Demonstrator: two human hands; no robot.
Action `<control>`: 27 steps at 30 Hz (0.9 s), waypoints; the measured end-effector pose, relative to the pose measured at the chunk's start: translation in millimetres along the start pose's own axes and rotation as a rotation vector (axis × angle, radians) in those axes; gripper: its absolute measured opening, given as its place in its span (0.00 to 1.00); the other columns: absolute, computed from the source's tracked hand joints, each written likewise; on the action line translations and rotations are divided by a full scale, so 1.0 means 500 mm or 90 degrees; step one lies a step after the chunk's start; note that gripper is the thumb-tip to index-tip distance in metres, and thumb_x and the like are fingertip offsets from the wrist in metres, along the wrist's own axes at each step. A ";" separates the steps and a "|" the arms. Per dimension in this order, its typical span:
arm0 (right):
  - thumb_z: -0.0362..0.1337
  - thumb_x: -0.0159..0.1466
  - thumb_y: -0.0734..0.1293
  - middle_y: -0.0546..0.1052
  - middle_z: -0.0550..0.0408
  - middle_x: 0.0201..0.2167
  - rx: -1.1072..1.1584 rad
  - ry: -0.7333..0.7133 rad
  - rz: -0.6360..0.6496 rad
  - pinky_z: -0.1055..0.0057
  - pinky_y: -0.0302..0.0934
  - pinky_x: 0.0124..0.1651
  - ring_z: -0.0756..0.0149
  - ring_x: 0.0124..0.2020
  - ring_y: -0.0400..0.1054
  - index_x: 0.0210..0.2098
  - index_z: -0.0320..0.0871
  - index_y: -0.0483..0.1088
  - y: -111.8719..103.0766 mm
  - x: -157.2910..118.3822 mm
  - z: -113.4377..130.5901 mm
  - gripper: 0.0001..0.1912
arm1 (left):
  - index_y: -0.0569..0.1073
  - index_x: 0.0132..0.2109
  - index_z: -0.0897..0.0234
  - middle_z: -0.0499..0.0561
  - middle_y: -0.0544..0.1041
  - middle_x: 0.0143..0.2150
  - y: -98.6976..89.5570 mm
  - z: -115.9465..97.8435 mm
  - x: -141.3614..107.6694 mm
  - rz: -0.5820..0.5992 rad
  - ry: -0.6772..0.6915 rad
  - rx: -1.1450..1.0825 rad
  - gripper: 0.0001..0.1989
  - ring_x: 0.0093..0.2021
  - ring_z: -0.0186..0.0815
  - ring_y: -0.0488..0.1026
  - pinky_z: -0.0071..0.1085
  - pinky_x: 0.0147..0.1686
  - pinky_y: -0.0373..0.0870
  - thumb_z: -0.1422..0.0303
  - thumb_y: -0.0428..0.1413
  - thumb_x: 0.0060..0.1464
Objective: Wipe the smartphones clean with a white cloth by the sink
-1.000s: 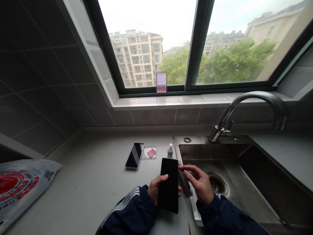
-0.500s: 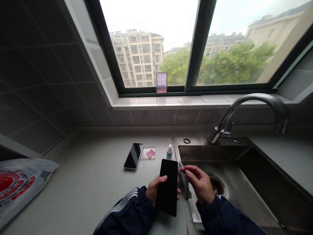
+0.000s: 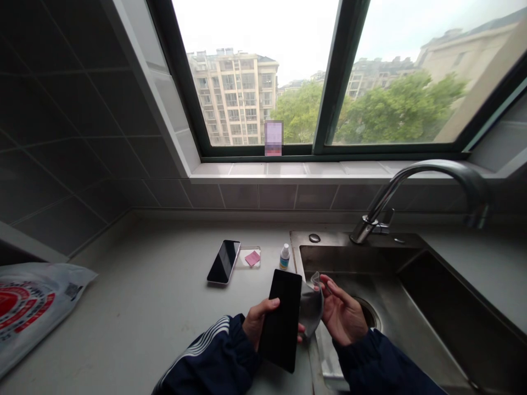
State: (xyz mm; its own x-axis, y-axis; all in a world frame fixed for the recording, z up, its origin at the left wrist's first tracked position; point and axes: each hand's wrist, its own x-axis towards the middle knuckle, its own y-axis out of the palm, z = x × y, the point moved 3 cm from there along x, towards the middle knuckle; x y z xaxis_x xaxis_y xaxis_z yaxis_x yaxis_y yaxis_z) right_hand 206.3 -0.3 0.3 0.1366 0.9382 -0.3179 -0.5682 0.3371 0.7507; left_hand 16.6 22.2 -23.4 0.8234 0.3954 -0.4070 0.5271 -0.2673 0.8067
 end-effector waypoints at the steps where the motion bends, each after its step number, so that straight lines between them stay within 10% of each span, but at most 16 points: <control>1: 0.35 0.47 0.78 0.79 0.57 0.28 0.006 0.001 -0.001 0.75 0.71 0.40 0.69 0.33 0.76 0.36 0.43 0.77 0.000 0.001 0.002 0.16 | 0.75 0.47 0.76 0.66 0.81 0.38 0.001 0.001 -0.001 0.009 -0.007 0.006 0.30 0.37 0.48 0.79 0.40 0.45 0.66 0.51 0.54 0.48; 16: 0.38 0.51 0.78 0.75 0.56 0.45 -0.209 -0.165 -0.078 0.68 0.70 0.44 0.65 0.43 0.71 0.42 0.46 0.74 -0.024 0.016 -0.004 0.20 | 0.74 0.49 0.69 0.59 0.80 0.40 -0.003 -0.016 -0.015 0.078 0.048 0.030 0.28 0.38 0.43 0.78 0.37 0.43 0.68 0.50 0.49 0.53; 23: 0.38 0.50 0.79 0.74 0.57 0.29 -0.361 -0.220 -0.039 0.76 0.67 0.31 0.69 0.30 0.68 0.31 0.41 0.75 -0.018 0.003 -0.017 0.13 | 0.73 0.51 0.67 0.58 0.80 0.41 0.005 -0.011 -0.029 0.154 0.063 0.055 0.29 0.39 0.43 0.78 0.35 0.41 0.69 0.50 0.46 0.55; 27: 0.43 0.52 0.77 0.77 0.52 0.40 -0.378 -0.196 0.003 0.69 0.69 0.35 0.61 0.37 0.72 0.44 0.45 0.74 -0.001 -0.003 -0.028 0.22 | 0.69 0.55 0.69 0.60 0.79 0.41 0.010 -0.013 -0.034 0.199 0.069 0.047 0.30 0.39 0.44 0.78 0.36 0.41 0.69 0.50 0.47 0.56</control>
State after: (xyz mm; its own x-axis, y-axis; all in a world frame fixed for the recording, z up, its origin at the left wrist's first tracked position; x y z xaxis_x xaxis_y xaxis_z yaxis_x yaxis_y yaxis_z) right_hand 195.0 -3.0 -7.7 0.3086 0.9486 -0.0705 -0.9072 0.3158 0.2778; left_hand 3.9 19.8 -9.6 0.9228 0.3739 -0.0934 0.2694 -0.4524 0.8502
